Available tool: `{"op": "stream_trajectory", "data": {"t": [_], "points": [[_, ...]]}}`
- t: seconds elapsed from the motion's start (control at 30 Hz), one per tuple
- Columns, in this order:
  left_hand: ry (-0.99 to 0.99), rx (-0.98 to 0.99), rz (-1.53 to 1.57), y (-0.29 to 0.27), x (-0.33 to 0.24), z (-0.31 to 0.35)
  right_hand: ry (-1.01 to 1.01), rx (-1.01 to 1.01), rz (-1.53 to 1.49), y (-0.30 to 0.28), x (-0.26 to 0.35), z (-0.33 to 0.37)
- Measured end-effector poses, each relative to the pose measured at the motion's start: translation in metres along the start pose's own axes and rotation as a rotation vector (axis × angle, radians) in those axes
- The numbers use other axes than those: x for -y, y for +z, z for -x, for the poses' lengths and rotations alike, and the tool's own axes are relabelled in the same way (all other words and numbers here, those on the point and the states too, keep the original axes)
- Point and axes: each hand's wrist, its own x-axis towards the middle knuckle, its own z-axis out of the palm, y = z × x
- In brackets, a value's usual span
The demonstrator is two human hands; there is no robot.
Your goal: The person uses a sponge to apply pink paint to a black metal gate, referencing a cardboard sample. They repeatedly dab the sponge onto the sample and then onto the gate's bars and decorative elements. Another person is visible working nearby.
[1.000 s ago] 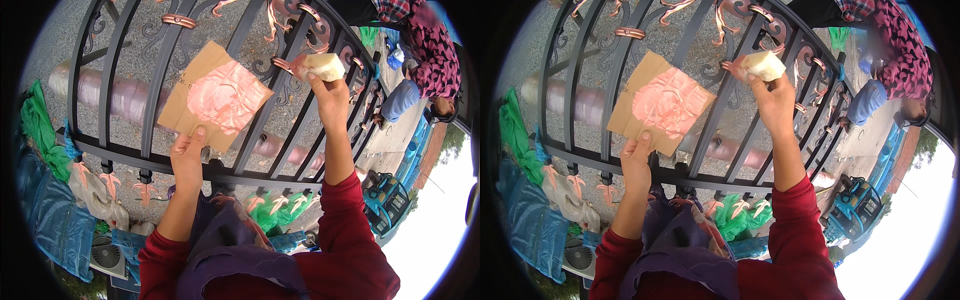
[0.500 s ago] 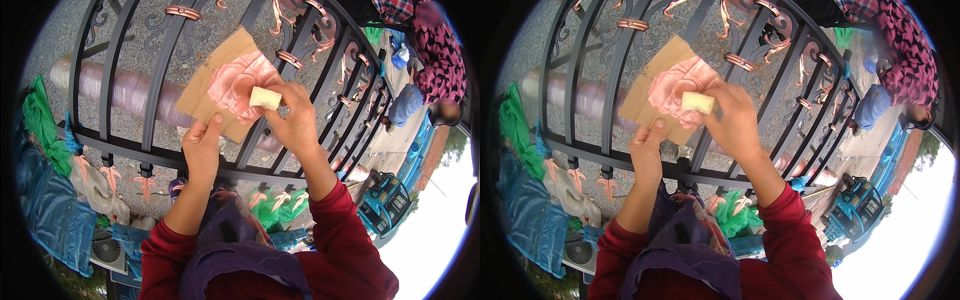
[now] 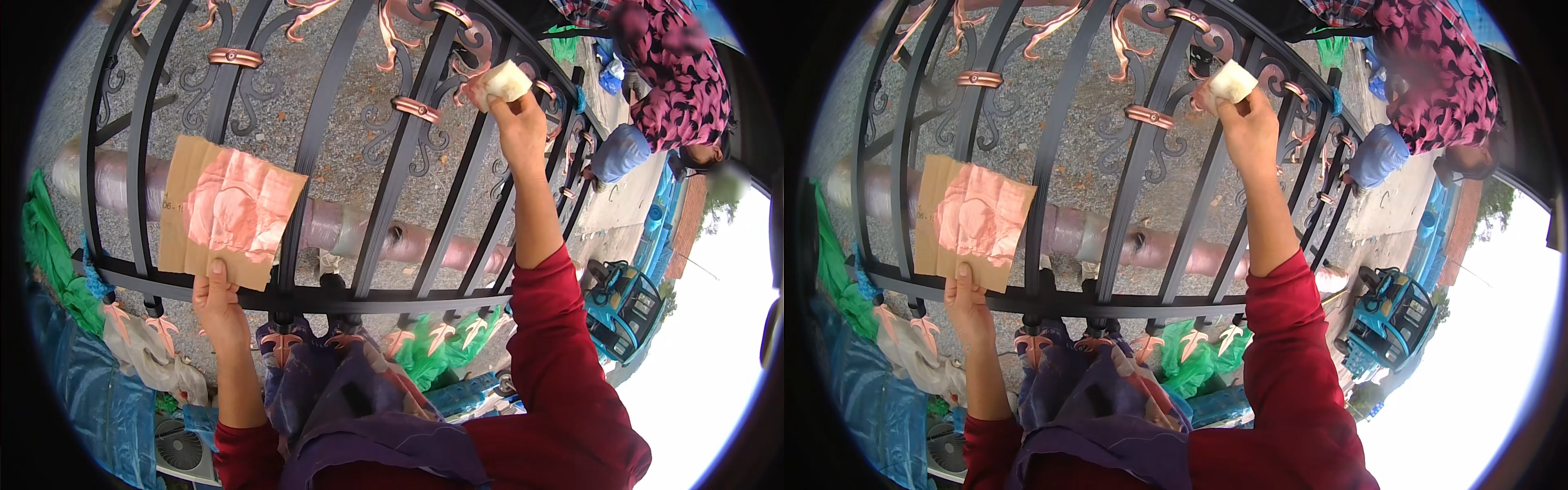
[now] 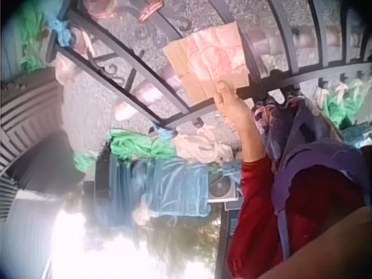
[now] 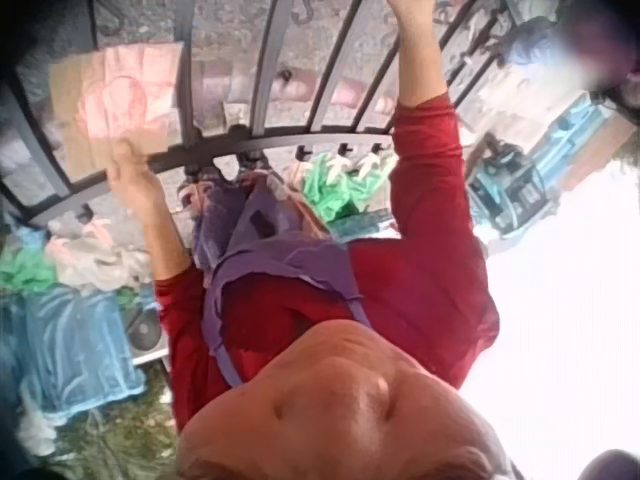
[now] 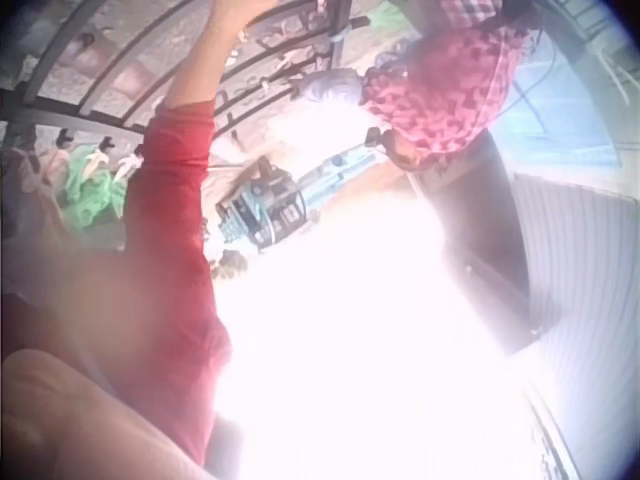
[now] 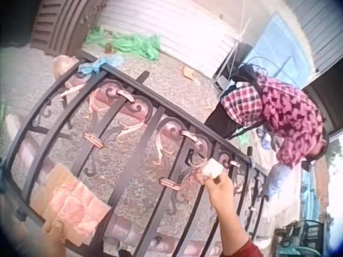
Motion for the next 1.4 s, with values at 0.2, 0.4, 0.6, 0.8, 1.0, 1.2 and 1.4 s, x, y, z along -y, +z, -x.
{"op": "stream_trajectory", "data": {"t": [0.2, 0.4, 0.6, 0.8, 1.0, 1.2, 1.4], "points": [[0.048, 0.023, -0.008, -0.102, 0.001, -0.001, -0.133, 0.04, 0.191, 0.021, -0.057, -0.068], [0.033, -0.058, -0.034, -0.137, 0.004, 0.0, -0.286, 0.089, 0.424, 0.024, -0.052, -0.074], [0.004, -0.057, 0.063, -0.119, -0.001, 0.005, -0.252, 0.124, 0.415, 0.023, -0.04, -0.075], [-0.015, -0.045, 0.117, -0.117, 0.002, 0.007, -0.269, 0.042, 0.282, 0.022, -0.048, -0.077], [-0.088, 0.08, 0.19, -0.113, -0.006, 0.012, -0.229, 0.028, 0.381, 0.022, -0.053, -0.077], [-0.102, -0.075, 0.148, -0.104, 0.005, 0.026, -0.135, 0.035, 0.323, 0.027, -0.053, -0.076], [-0.114, -0.044, 0.118, -0.094, 0.015, 0.033, -0.331, 0.107, 0.127, 0.053, 0.004, -0.076]]}}
